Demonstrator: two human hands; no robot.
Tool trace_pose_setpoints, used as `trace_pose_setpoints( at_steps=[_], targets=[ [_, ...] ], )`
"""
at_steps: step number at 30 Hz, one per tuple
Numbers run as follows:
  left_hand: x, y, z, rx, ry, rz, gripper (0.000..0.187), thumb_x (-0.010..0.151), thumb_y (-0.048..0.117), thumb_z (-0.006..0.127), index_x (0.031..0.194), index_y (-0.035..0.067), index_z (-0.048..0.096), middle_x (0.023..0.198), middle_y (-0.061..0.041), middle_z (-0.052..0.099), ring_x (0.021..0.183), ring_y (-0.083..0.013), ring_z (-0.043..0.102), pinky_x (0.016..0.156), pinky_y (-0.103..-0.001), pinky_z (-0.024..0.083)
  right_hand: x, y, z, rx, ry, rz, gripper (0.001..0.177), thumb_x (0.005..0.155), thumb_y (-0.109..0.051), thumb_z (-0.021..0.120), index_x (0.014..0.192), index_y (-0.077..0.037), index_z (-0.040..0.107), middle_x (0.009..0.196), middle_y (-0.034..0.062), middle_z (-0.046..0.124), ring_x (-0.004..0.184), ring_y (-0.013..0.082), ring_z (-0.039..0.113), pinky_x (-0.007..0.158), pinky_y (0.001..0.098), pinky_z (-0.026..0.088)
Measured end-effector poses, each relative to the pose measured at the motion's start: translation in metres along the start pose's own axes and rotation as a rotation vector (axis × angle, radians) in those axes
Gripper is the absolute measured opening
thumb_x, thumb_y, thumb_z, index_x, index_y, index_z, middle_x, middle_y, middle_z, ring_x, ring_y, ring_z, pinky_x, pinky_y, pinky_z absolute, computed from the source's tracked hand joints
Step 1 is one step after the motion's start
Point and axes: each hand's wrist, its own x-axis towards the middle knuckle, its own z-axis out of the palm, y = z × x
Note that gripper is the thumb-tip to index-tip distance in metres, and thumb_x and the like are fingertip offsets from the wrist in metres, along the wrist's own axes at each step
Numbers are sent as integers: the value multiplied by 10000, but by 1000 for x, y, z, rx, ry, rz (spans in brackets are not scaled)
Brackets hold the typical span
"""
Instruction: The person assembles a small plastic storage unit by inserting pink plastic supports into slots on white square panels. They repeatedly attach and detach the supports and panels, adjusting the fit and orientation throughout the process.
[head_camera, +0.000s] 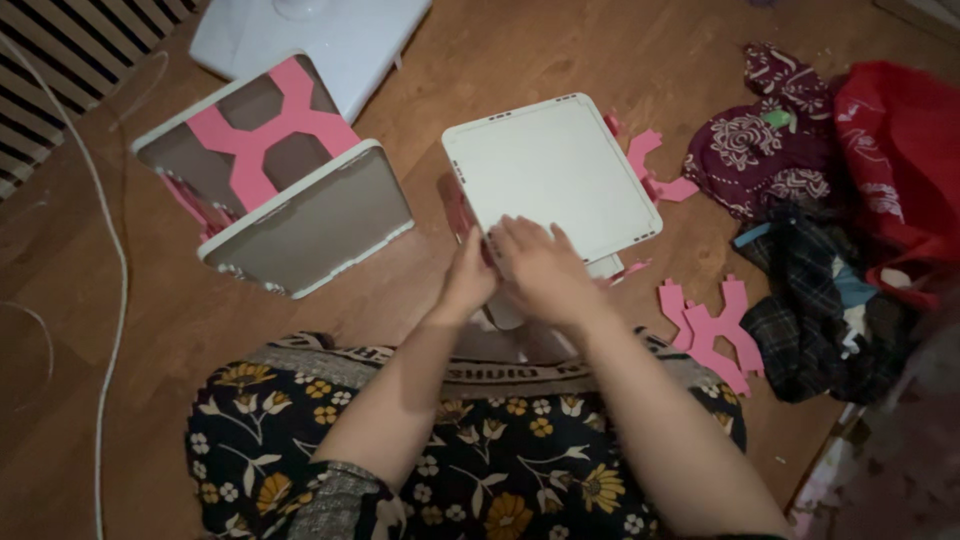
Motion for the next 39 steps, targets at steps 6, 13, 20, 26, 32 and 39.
trace_pose_setpoints(
  at_steps=[6, 13, 20, 26, 32, 39],
  targets=[
    [6, -53, 13, -679, -70, -191, 408, 1119, 290, 378, 1252, -2, 630, 1195, -115, 702, 1079, -185, 636, 956, -336, 517, 7, -22, 49, -187, -90, 98, 590, 910, -160, 525, 1469, 4, 429, 1525, 240, 434, 1384, 442, 439, 987, 640, 447],
    [4, -50, 4, -738, -146, -277, 464, 1129, 322, 341, 1246, -23, 629, 1191, -121, 689, 1081, -182, 629, 961, -325, 517, 6, -18, 88, -339, 70, 81, 510, 962, -183, 517, 1429, 22, 508, 1508, 252, 485, 1325, 486, 539, 885, 656, 528],
    [2, -27, -6, -278, -121, -57, 446, 1079, 319, 390, 1331, -4, 569, 1243, -125, 684, 1128, -179, 645, 948, -326, 526, 10, -22, 101, -470, 243, 90, 545, 957, -170, 519, 1473, 6, 495, 1468, 294, 511, 1256, 526, 581, 888, 704, 522],
    [1, -24, -8, -429, -96, -157, 452, 1097, 327, 369, 1319, 3, 593, 1240, -118, 693, 1119, -172, 635, 967, -336, 518, 8, -22, 103, -456, 204, 89, 541, 963, -145, 508, 1473, 33, 478, 1490, 291, 499, 1270, 529, 569, 927, 692, 510],
    [-1, -32, -6, -291, -83, -108, 448, 1063, 309, 394, 1299, 0, 619, 1237, -158, 710, 1114, -225, 652, 948, -359, 524, 9, -29, 68, -346, 43, 76, 666, 908, -152, 603, 1522, 35, 424, 1536, 263, 444, 1372, 480, 487, 1043, 699, 417],
    [-17, 1, -5, -152, -289, -362, 494, 1016, 378, 489, 1386, 51, 500, 1253, -183, 654, 1137, -300, 655, 963, -384, 511, 10, -1, 24, 202, -213, 99, 995, 669, -228, 778, 1522, 18, 329, 1591, 271, 271, 1474, 453, 211, 1092, 750, 149]
  ],
)
